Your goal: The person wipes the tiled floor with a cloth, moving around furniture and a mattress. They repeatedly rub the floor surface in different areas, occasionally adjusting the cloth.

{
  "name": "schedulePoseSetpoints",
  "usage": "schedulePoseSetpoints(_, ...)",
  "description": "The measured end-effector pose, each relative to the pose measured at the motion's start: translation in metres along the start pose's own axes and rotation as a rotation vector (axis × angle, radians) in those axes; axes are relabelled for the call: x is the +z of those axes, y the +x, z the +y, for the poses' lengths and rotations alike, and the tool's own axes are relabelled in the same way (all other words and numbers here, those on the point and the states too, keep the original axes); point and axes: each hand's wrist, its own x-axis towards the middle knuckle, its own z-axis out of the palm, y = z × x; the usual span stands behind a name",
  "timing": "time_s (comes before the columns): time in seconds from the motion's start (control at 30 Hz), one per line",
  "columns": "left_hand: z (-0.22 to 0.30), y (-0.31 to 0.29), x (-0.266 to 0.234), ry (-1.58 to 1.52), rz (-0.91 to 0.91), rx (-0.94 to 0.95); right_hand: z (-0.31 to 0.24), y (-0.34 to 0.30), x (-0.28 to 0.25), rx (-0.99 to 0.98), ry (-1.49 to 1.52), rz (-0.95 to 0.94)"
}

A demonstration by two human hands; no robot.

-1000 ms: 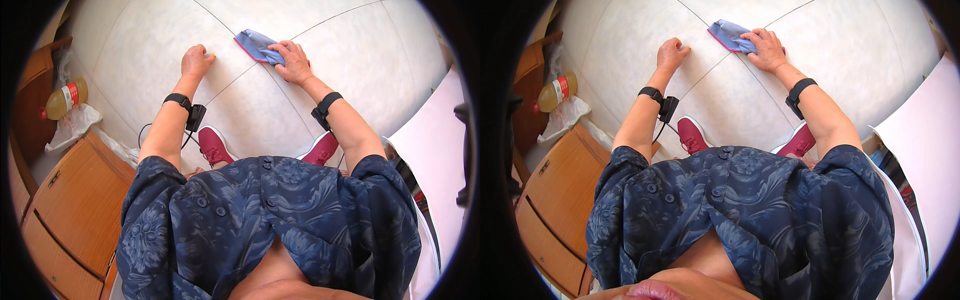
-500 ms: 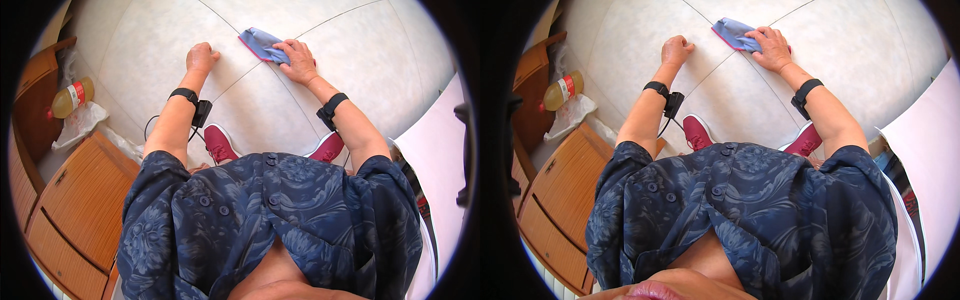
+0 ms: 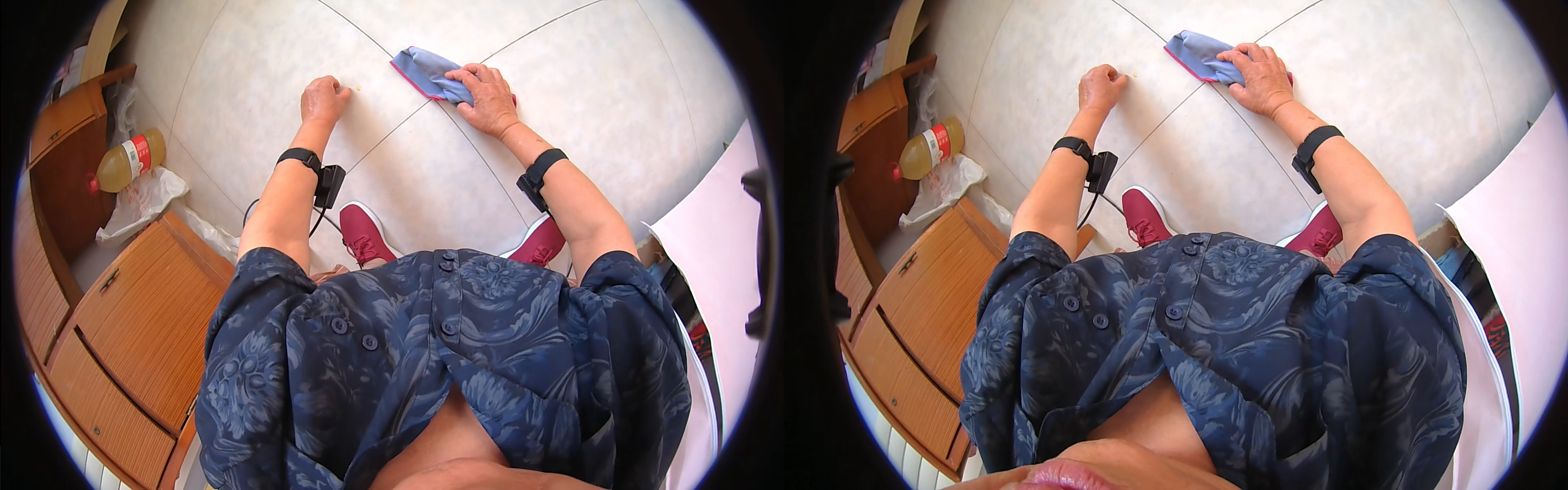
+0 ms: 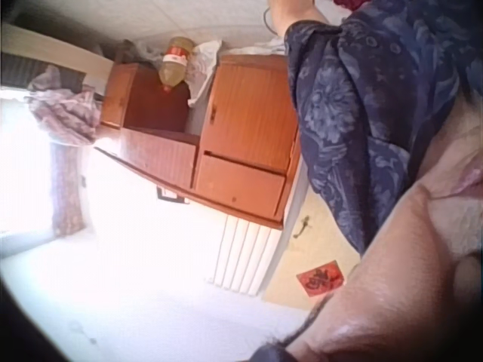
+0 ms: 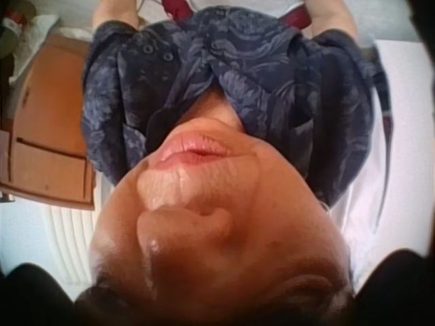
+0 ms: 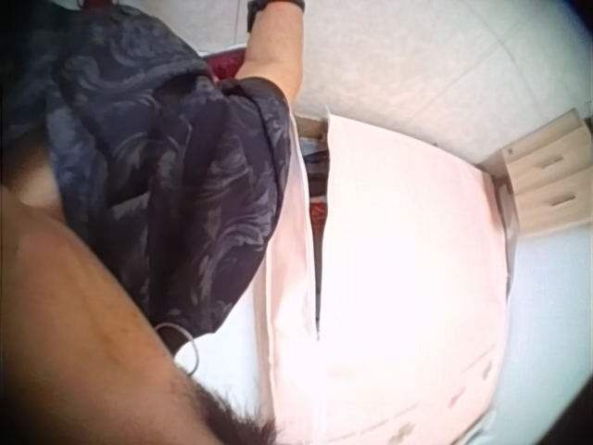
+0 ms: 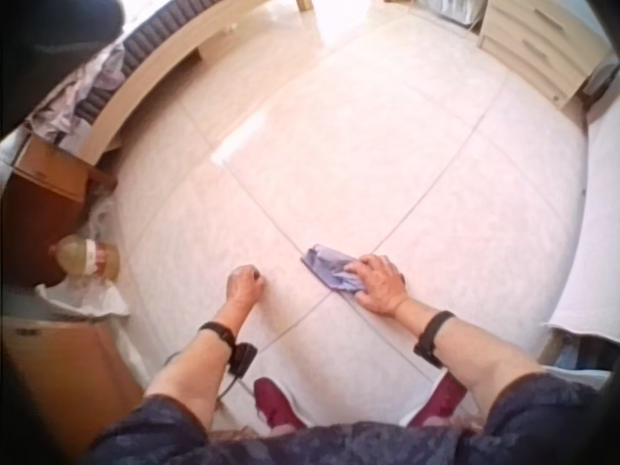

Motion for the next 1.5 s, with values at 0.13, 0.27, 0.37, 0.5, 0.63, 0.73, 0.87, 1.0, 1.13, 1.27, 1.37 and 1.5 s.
schedulePoseSetpoints(0.13, 0.010, -0.003, -0.007, 0.048, -0.007, -0.006, -0.001, -0.002, 0.001, 0.005, -0.011, -0.005)
schedulePoseSetpoints(0.27, 0.014, 0.001, -0.011, 0.021, -0.036, -0.044, -0.002, -0.002, 0.000, 0.006, -0.009, -0.006)
schedulePoseSetpoints(0.37, 0.013, 0.002, -0.011, 0.021, -0.017, -0.040, -0.002, -0.002, -0.002, -0.006, -0.011, -0.002)
schedulePoseSetpoints(0.5, 0.015, 0.000, -0.013, 0.028, -0.067, -0.051, -0.002, -0.003, -0.002, -0.005, -0.019, 0.008)
schedulePoseSetpoints(0.63, 0.017, -0.003, -0.015, 0.057, -0.076, -0.035, -0.001, -0.005, 0.000, -0.014, -0.022, 0.025)
schedulePoseSetpoints(0.73, 0.016, -0.002, -0.016, 0.039, -0.048, -0.001, -0.001, -0.005, 0.000, -0.010, -0.032, 0.008)
schedulePoseSetpoints(0.87, 0.017, -0.002, -0.015, 0.030, -0.067, -0.029, -0.003, -0.004, -0.001, -0.019, -0.040, 0.025)
schedulePoseSetpoints(1.0, 0.023, -0.003, -0.013, 0.083, -0.079, -0.027, -0.006, -0.004, -0.002, -0.010, -0.018, 0.006)
schedulePoseSetpoints(1.13, 0.021, -0.005, -0.012, 0.087, -0.076, -0.031, -0.007, -0.004, -0.003, -0.004, -0.003, 0.002)
schedulePoseSetpoints(1.27, 0.010, -0.008, -0.011, 0.048, -0.053, -0.019, -0.008, -0.004, -0.003, 0.017, -0.002, -0.020)
schedulePoseSetpoints(1.37, 0.008, -0.008, -0.010, 0.040, -0.041, 0.002, -0.008, -0.005, -0.003, 0.028, -0.010, -0.029)
schedulePoseSetpoints(1.5, 0.008, -0.009, -0.011, 0.028, -0.008, 0.000, -0.009, -0.007, -0.003, 0.022, -0.014, -0.012)
